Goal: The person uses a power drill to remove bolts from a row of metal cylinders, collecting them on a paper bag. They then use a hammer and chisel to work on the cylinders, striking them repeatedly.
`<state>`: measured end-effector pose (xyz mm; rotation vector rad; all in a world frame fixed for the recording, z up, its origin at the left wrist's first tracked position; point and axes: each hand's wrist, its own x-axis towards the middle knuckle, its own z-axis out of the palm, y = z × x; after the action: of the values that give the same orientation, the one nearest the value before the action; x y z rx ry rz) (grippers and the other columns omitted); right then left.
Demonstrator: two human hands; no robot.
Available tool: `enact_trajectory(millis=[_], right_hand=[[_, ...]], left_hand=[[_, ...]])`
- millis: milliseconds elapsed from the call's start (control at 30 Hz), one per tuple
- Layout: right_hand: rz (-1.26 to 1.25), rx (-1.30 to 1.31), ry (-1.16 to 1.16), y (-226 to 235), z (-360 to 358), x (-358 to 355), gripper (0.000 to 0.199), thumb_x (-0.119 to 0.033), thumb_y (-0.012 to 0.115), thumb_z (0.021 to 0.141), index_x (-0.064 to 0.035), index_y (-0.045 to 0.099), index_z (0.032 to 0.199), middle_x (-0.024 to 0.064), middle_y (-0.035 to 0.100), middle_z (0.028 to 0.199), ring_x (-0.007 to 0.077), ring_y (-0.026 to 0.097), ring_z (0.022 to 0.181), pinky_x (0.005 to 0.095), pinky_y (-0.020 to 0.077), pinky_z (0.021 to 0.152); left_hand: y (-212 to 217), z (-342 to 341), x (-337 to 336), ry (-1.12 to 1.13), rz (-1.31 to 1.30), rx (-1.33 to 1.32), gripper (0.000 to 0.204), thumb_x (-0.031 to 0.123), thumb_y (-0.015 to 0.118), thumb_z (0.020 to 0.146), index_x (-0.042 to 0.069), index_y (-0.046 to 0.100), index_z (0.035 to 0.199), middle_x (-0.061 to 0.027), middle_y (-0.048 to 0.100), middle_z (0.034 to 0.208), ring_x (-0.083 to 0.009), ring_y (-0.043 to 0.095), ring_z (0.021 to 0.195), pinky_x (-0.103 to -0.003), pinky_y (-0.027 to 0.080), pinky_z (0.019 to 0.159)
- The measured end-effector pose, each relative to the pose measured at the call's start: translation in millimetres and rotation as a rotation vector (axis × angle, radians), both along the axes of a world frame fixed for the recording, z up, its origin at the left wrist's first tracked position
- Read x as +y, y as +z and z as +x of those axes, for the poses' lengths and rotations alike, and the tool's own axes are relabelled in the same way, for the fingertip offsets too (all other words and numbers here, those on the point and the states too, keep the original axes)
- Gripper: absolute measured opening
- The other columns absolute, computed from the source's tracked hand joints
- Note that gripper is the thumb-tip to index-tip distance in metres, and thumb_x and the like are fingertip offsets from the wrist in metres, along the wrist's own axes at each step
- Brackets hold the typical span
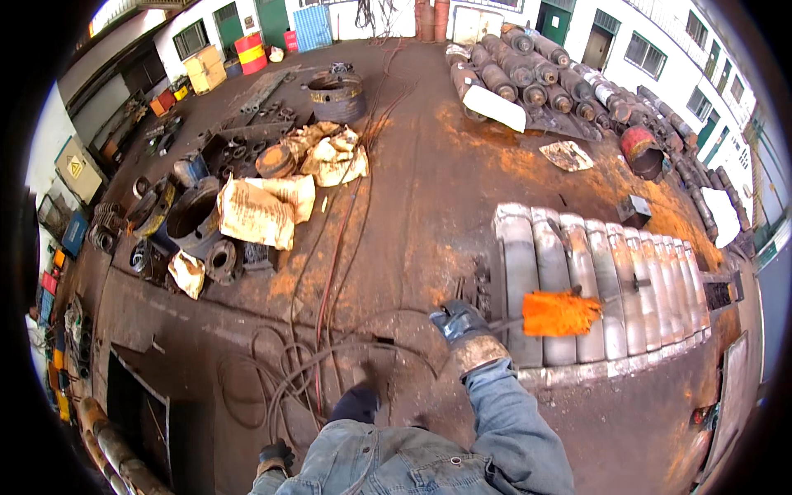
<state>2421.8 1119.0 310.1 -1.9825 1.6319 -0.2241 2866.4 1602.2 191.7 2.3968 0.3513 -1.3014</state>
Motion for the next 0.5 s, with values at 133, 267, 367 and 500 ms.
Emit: enact_trajectory(millis=[133, 267, 367, 500], right_hand=[[0.079, 0.041, -0.185, -35.1, 1.1, -46.1, 0.051, -0.048, 0.068, 0.087, -0.0023, 0.073, 0.108, 0.0274, 0.071, 0.108, 0.0441, 0.067, 0.107, 0.0496, 0.0528, 0.092], [0.372, 0.162, -0.354, -74.7, -27.1, -53.5, 0.053, -0.048, 0.068, 0.089, -0.0033, 0.071, 0.117, 0.0246, 0.069, 0.118, 0.0383, 0.067, 0.111, 0.0480, 0.0532, 0.092], [0.524, 0.115, -0.165, -186.3, -91.6, -31.2, 0.040, -0.037, 0.057, 0.099, -0.0010, 0.073, 0.107, 0.0156, 0.077, 0.101, 0.0245, 0.075, 0.086, 0.0388, 0.0588, 0.078], [0.960, 0.172, -0.612, -253.7, -151.4, -3.3, 0.051, -0.047, 0.055, 0.100, -0.0035, 0.068, 0.122, 0.0184, 0.075, 0.108, 0.0312, 0.073, 0.103, 0.0435, 0.0578, 0.082]], left_hand=[[-19.2, 64.6, -90.2, -0.352, -0.183, -0.058, 0.028, 0.030, 0.064, 0.095, 0.010, 0.068, 0.114, -0.0148, 0.075, 0.099, -0.0293, 0.074, 0.086, -0.043, 0.058, 0.067], [-11.2, 138.4, -214.5, -1.535, -0.308, -0.934, 0.015, 0.024, 0.063, 0.093, 0.011, 0.069, 0.095, -0.0148, 0.073, 0.086, -0.0327, 0.071, 0.073, -0.043, 0.054, 0.055], [-52.1, 206.3, -302.0, -0.957, -0.635, -0.329, 0.016, 0.021, 0.062, 0.094, 0.010, 0.065, 0.083, -0.0080, 0.067, 0.077, -0.0223, 0.064, 0.062, -0.036, 0.044, 0.047], [-15.7, 199.5, -480.8, -0.020, -0.720, 0.364, 0.021, 0.022, 0.067, 0.093, 0.010, 0.063, 0.077, -0.0055, 0.063, 0.069, -0.0175, 0.057, 0.054, -0.032, 0.038, 0.044]])
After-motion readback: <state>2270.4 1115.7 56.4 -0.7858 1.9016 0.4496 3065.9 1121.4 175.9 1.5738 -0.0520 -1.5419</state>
